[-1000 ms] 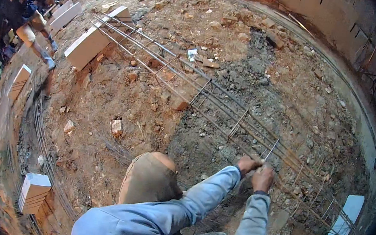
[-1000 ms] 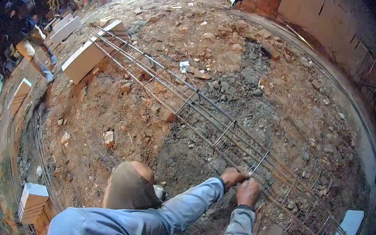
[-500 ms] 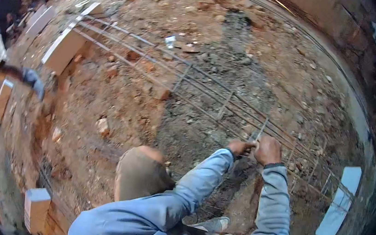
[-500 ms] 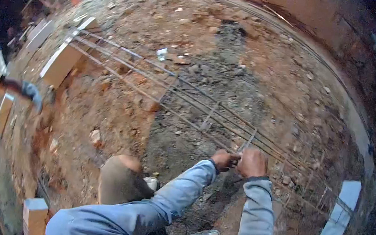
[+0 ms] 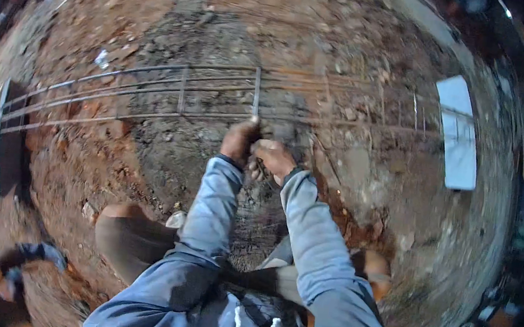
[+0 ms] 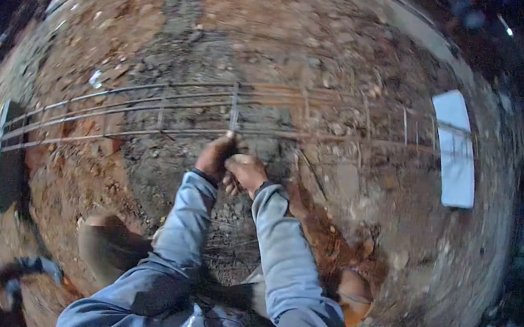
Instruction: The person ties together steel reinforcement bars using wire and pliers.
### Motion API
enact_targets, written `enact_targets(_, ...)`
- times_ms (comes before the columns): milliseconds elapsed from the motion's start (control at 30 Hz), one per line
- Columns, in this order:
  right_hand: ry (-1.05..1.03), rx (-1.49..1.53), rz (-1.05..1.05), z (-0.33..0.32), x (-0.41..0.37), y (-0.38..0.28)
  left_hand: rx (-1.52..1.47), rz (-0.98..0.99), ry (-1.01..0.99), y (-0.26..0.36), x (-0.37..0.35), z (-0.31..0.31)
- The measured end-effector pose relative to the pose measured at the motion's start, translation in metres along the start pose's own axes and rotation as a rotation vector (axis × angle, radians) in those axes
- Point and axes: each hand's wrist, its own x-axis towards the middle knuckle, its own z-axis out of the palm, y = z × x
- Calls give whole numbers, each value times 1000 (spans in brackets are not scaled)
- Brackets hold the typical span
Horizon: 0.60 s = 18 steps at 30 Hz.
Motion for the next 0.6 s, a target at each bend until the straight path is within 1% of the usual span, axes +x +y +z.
enact_targets(33, 55, -168, -236, -11, 6, 13, 19, 61, 130, -7, 8, 1)
enact_targets(67, 73, -161, -246, -26, 8, 22, 35, 137, 261, -9, 16, 0)
enact_targets(100, 337, -314, -142, -35, 0, 22, 139, 154, 252, -4, 16, -8)
enact_targets(133, 557, -458, -135, -53, 7, 42, 250, 167, 251, 4, 12, -2)
enact_targets(167, 781, -586, -96, -72, 13, 63, 446, 204, 286, 6, 18, -7)
enact_targets(200, 961, -703, -159, -103, 38, 109, 643, 239, 326, 6, 22, -12)
enact_targets(233, 996, -794, -12, -123, 35, 121, 651, 236, 336, 6, 19, -10)
enact_targets(267, 1024, -881, 139, -138, 33, 132, 1111, 422, 468, 6, 15, -6)
enact_targets(300, 1013, -877, 135, -146, 32, 143, 1570, 614, 590, 6, 13, 0)
enact_targets(333, 982, -989, 70, -153, 33, 155, 1574, 620, 605, 10, 10, 10)
enact_targets(400, 927, -1096, -31, -164, 41, 181, 1913, 486, 580, 24, 0, 27)
enact_targets(433, 1026, -1198, -27, -173, 53, 198, 2045, 436, 536, 26, 6, 26)
enact_targets(467, 1062, -1244, -40, -176, 62, 200, 2134, 434, 539, 29, 4, 32)
enact_targets(500, 1100, -1290, -52, -179, 71, 201, 2198, 499, 468, 32, 4, 31)
enact_targets(533, 1019, -1231, 79, -179, 71, 194, 2255, 563, 384, 34, 6, 28)
enact_targets(567, 973, -1206, 141, -177, 72, 190, 2260, 548, 405, 35, 8, 25)
enact_targets(600, 926, -1183, 204, -170, 67, 178, 2334, 626, 317, 37, 13, 23)
